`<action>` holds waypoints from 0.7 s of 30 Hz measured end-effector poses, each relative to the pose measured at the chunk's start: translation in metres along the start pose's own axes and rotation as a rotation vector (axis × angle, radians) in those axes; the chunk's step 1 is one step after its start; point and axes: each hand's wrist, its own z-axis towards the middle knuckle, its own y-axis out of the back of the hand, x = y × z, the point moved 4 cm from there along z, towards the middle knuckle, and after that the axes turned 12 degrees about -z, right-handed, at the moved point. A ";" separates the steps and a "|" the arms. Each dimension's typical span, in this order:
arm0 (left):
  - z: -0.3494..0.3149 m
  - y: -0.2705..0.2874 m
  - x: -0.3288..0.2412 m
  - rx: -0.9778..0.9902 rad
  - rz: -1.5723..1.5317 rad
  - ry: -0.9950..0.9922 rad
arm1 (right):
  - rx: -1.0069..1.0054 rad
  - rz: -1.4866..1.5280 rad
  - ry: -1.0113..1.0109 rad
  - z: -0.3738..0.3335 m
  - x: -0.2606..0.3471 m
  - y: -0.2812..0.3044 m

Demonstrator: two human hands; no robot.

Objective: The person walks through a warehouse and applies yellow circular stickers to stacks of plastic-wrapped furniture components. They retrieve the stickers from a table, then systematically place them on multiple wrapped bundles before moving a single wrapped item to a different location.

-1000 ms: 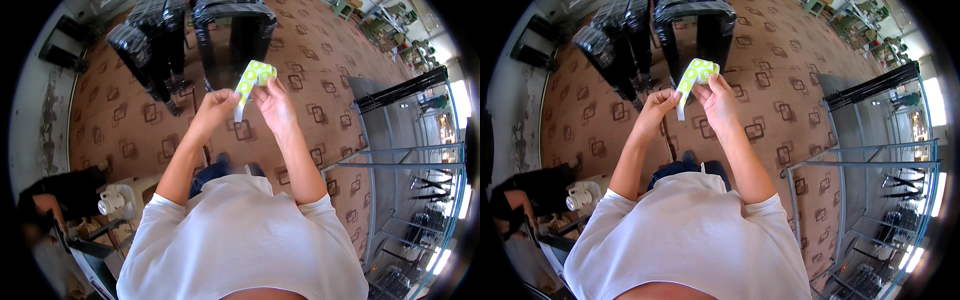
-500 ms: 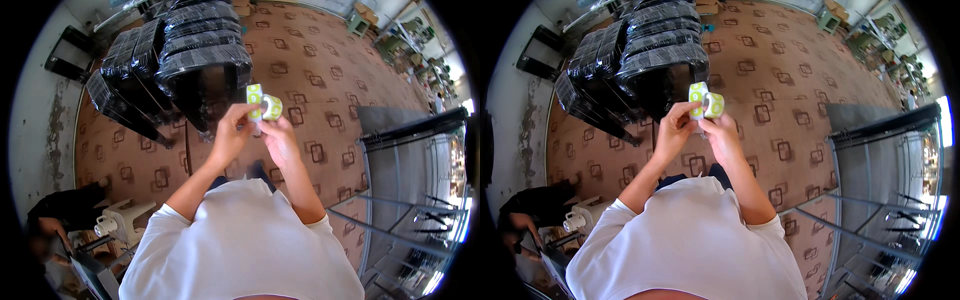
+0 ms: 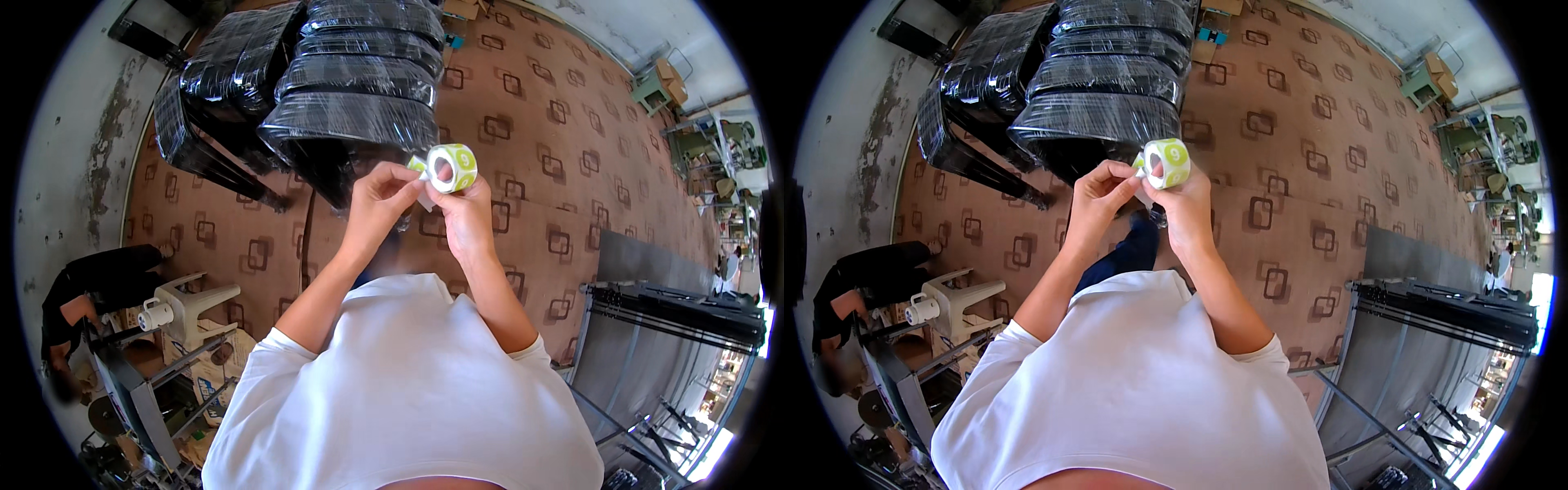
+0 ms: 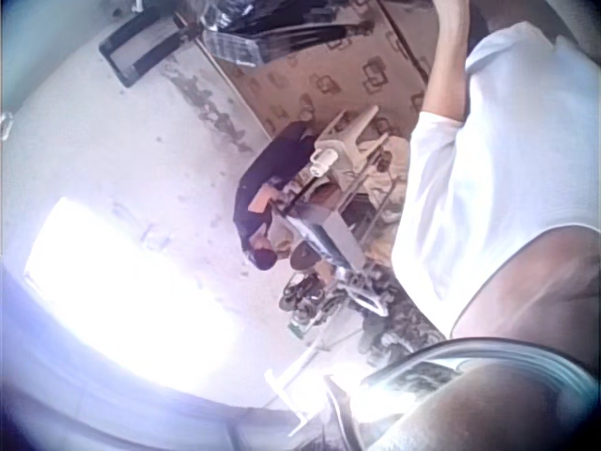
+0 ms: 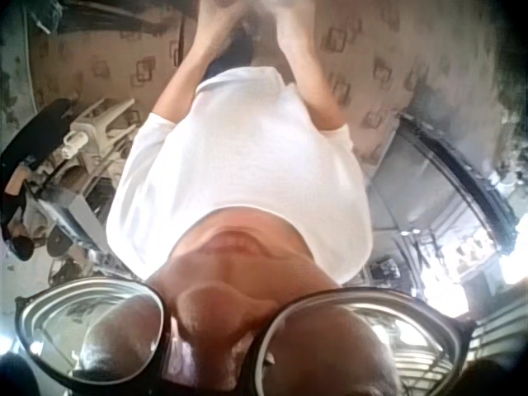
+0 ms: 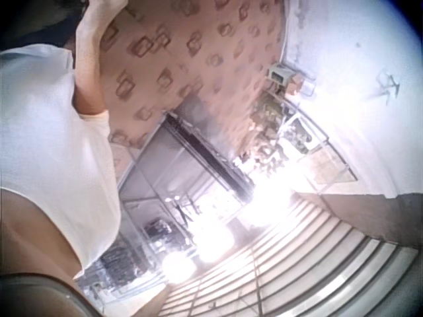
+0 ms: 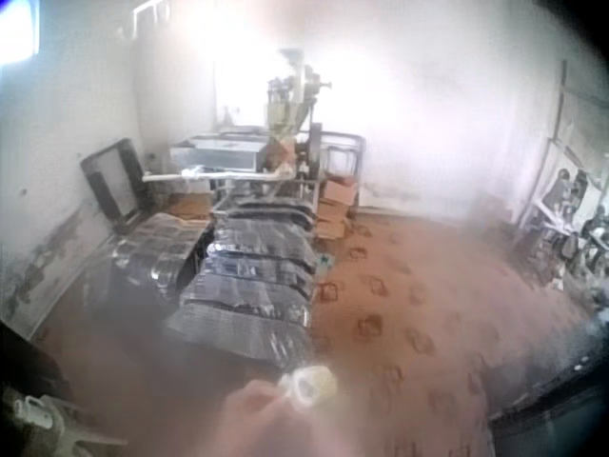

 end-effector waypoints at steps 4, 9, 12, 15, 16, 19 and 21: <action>0.036 0.019 0.006 -0.023 -0.170 0.079 | 0.062 -0.108 -0.027 0.035 0.002 -0.015; 0.095 0.079 -0.019 -0.296 0.057 -0.094 | 0.001 -0.048 -0.057 0.084 -0.011 -0.008; 0.130 0.094 -0.042 -0.233 1.031 -0.774 | -0.077 0.053 -0.179 0.111 -0.010 -0.007; 0.139 0.099 -0.005 0.151 1.399 -0.610 | -0.010 0.050 -0.227 0.132 -0.006 -0.011; 0.135 0.096 0.007 0.225 1.552 -0.521 | 0.014 0.037 -0.239 0.140 -0.005 -0.009; 0.117 0.080 -0.015 0.290 1.409 -0.441 | 0.060 -0.018 -0.264 0.163 -0.001 -0.004; 0.117 0.078 -0.031 0.210 1.239 -0.392 | 0.175 -0.091 -0.293 0.177 -0.002 -0.006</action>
